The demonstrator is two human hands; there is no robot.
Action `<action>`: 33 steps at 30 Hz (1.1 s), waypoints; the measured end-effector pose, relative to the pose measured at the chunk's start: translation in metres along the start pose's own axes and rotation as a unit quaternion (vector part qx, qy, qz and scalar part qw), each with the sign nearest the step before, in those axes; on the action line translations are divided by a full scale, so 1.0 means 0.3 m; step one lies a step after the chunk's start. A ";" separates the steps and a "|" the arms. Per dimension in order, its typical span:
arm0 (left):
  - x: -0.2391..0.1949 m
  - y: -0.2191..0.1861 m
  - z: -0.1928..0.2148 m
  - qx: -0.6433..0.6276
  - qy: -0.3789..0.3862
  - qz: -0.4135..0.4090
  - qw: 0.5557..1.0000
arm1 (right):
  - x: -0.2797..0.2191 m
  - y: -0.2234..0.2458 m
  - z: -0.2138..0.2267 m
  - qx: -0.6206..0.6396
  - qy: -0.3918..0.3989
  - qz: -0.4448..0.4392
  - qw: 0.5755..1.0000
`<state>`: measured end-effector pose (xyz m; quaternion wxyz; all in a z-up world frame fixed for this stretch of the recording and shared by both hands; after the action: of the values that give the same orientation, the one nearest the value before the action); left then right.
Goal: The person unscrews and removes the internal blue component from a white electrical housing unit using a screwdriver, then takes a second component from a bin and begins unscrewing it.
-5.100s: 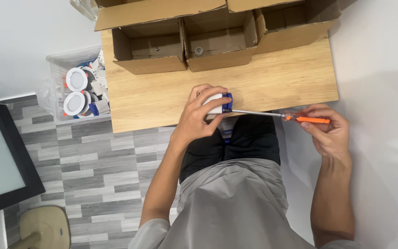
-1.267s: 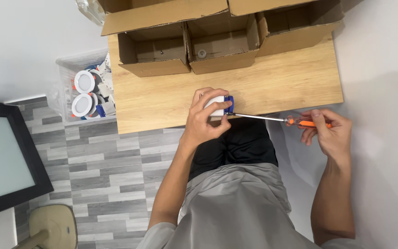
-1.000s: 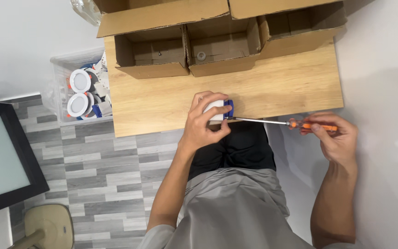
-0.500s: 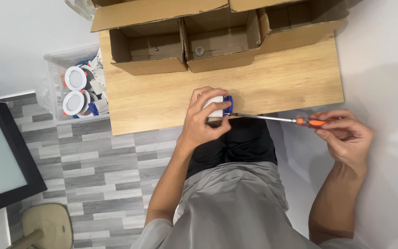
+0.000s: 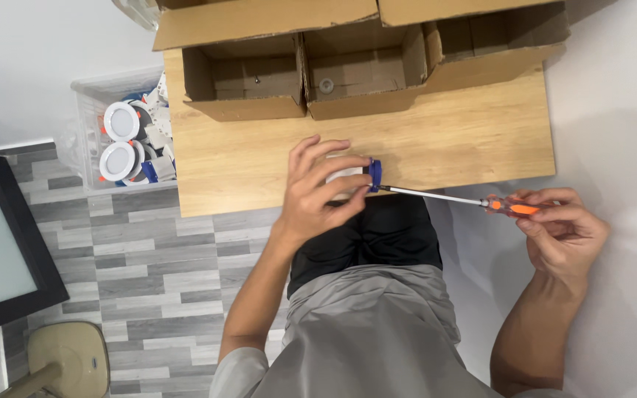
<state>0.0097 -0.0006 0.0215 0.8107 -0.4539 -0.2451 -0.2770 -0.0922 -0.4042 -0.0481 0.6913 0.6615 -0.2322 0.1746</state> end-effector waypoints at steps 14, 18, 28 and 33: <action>0.234 0.205 0.310 0.211 -0.116 0.007 0.971 | -0.035 -0.096 0.016 0.005 -0.069 -0.037 0.997; 0.208 0.184 0.285 0.200 -0.096 0.023 0.975 | -0.038 -0.097 0.022 0.021 -0.078 -0.048 0.996; 0.094 0.055 0.041 0.091 0.234 0.060 0.966 | -0.020 -0.088 0.022 0.053 -0.094 -0.108 0.988; 0.067 0.063 0.007 -0.002 0.219 0.081 0.972 | -0.026 -0.090 0.017 0.070 -0.083 -0.115 0.987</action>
<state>0.0365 0.0049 0.0243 0.8636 -0.4023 -0.0237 -0.3029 -0.0845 -0.4106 -0.0748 0.6367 0.7431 -0.1985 0.0540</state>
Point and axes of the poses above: each hand's wrist, its own x-axis towards the middle knuckle, its own z-axis out of the back of the hand, y = z × x, the point moved 1 cm from there along x, towards the middle knuckle, and after that the axes turned 11 degrees about z, right-handed, at the moved point
